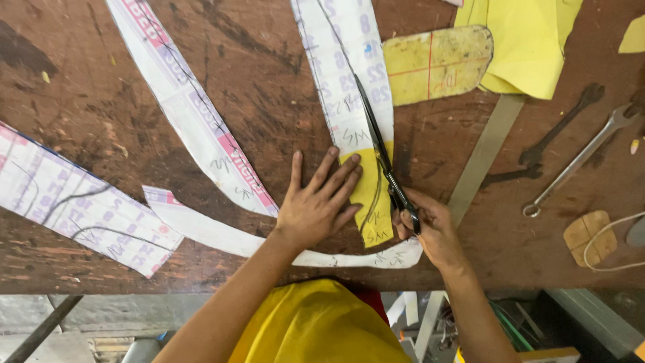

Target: The person uses scissors to cut along drawn lines on a large sheet of paper with a calendar print. They cut multiple strips and curved shapes, separating them on the work surface.

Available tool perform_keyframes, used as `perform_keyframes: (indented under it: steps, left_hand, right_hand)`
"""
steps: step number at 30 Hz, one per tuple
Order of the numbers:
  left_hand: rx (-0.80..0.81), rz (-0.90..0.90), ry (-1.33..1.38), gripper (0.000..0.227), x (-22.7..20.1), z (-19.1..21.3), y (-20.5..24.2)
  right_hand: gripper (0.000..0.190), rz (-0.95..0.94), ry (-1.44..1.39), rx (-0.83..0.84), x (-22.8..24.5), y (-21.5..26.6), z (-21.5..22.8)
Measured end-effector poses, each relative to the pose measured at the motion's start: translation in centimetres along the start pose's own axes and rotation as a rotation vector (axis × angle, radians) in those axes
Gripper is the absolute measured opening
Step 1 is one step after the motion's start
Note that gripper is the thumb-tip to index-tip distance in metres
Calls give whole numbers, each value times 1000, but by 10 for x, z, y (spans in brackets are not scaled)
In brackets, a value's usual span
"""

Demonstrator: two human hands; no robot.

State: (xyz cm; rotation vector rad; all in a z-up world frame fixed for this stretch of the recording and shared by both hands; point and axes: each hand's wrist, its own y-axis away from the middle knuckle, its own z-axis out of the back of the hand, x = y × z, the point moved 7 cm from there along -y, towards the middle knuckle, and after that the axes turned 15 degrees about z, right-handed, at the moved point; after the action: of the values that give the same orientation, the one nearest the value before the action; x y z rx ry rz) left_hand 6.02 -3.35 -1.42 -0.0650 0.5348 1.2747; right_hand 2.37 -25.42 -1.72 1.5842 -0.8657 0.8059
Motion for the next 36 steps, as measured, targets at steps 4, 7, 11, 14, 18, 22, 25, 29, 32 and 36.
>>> perform_keyframes:
  steps: [4, 7, 11, 14, 18, 22, 25, 29, 32, 36]
  left_hand:
    - [-18, 4, 21, 65, -3, 5, 4]
    - [-62, 27, 59, 61, -4, 18, -4]
    - [-203, 131, 110, 53, 13, 47, -30]
    - [-305, 288, 141, 60, 56, 68, -75]
    - [-287, 328, 182, 82, 83, 80, -103]
    - [-258, 329, 169, 85, 85, 82, -106]
    - [-265, 320, 183, 85, 83, 83, -107]
    - [-265, 324, 201, 86, 87, 80, -107]
    - [-287, 318, 198, 85, 87, 80, -108]
    - [-275, 331, 197, 85, 85, 81, -108]
  right_hand:
    - [49, -31, -20, 4, 1, -3, 0]
    - [50, -38, 21, 0, 0, -10, 3]
    - [50, -28, 22, -2, -2, -7, 4]
    - [54, -92, 47, -48, -6, -7, 5]
    - [54, -36, 41, 2, 7, -11, -3]
    - [53, -30, -6, 21, 11, -19, -11]
    - [54, -41, 30, 11, 14, -22, -9]
    - [53, -16, 90, 31, 18, -29, -9]
    - [54, -46, 65, 34, 20, -34, -8]
    - [54, -16, 97, 47, 32, -40, -9]
